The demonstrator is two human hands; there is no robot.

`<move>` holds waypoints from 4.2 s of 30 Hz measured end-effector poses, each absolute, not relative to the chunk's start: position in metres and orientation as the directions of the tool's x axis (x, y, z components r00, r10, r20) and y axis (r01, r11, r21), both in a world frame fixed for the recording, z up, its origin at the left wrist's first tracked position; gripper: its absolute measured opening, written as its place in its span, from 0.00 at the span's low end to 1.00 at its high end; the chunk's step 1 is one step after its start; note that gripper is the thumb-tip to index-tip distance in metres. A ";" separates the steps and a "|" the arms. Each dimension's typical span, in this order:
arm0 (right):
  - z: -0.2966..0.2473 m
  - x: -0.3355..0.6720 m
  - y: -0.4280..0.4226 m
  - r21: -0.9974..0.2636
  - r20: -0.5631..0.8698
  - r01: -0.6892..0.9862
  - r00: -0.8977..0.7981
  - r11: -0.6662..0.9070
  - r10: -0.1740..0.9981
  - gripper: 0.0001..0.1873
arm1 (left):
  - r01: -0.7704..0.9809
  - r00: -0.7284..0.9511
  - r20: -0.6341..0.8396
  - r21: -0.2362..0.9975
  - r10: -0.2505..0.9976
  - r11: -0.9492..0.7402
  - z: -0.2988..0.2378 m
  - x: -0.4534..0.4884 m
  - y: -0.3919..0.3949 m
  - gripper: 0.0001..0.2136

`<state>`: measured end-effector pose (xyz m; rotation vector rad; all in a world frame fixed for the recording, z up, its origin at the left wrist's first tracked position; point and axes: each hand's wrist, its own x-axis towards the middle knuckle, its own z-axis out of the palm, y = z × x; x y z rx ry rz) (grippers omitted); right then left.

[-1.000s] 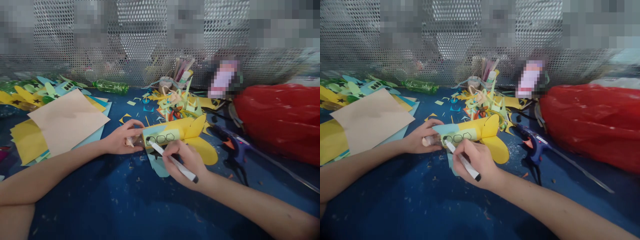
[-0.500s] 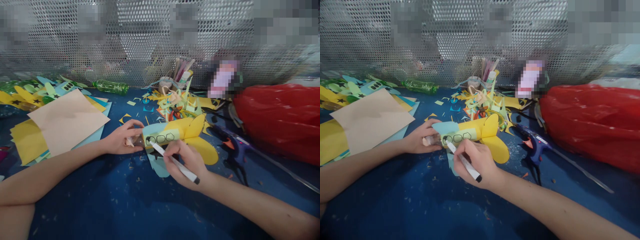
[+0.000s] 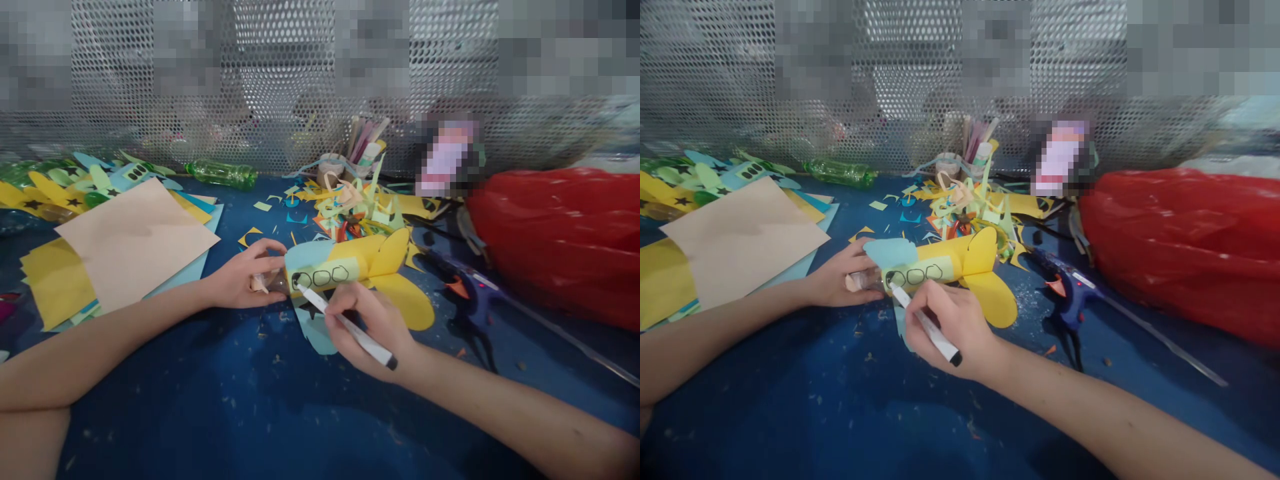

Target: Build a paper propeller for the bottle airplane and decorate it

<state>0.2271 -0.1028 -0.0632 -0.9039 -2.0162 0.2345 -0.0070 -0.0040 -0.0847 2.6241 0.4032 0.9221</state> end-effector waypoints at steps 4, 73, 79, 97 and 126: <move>-0.063 0.227 -0.103 -0.489 0.644 0.510 -0.336 0.708 0.687 0.06 | 0.152 0.749 0.553 0.394 0.366 -0.906 -0.085 -0.007 -0.004 0.26; -0.067 0.228 -0.102 -0.465 0.675 0.465 -0.365 0.753 0.642 0.09 | 0.130 0.747 0.561 0.405 0.358 -0.905 -0.086 -0.006 -0.003 0.25; -0.065 0.227 -0.102 -0.460 0.669 0.486 -0.361 0.743 0.650 0.09 | 0.130 0.748 0.561 0.398 0.353 -0.908 -0.085 -0.006 -0.003 0.26; -0.062 0.228 -0.103 -0.462 0.673 0.477 -0.362 0.748 0.646 0.10 | 0.120 0.747 0.564 0.408 0.353 -0.905 -0.086 -0.006 -0.003 0.26; -0.064 0.227 -0.102 -0.462 0.666 0.486 -0.363 0.742 0.652 0.09 | 0.130 0.752 0.556 0.401 0.354 -0.907 -0.086 -0.007 -0.002 0.26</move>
